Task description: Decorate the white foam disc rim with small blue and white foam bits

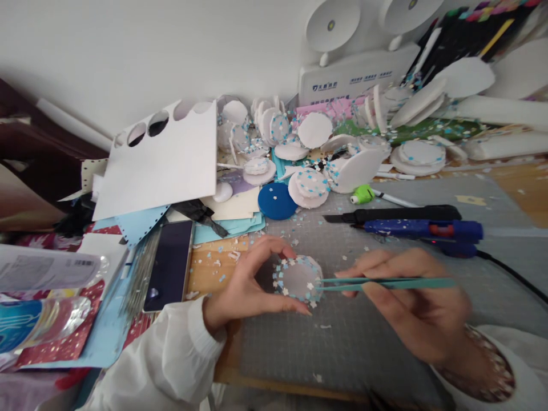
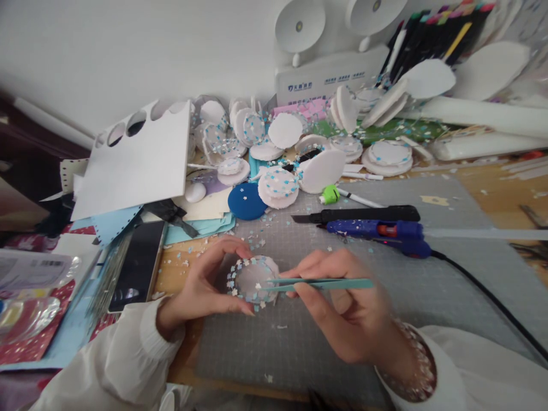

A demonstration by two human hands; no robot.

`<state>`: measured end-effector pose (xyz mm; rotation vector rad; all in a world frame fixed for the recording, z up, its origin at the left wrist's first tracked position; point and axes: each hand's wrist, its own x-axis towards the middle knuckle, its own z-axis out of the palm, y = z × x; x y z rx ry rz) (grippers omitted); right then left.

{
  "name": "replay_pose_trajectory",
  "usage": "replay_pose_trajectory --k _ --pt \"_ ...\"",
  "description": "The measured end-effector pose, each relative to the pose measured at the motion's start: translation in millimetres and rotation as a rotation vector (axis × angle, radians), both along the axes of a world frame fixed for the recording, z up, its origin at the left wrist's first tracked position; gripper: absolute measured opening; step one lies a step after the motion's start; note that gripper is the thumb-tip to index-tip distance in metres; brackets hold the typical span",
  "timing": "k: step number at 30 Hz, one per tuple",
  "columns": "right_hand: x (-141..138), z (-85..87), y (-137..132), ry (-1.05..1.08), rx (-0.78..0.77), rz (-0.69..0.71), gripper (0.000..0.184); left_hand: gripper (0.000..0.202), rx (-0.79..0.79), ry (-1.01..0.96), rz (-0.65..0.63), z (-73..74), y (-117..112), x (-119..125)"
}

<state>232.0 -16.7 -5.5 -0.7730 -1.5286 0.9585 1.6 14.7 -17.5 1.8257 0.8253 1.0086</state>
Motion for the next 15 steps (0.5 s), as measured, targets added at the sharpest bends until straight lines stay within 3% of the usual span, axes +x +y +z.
replay_pose_trajectory --k 3,15 --pt "-1.7 4.2 1.5 0.05 -0.031 -0.05 0.024 0.061 0.014 0.001 0.001 0.5 -0.3 -0.1" --pt "-5.9 3.0 0.7 0.1 -0.355 -0.006 0.008 0.066 0.08 0.012 -0.003 -0.1 0.0 -1.8"
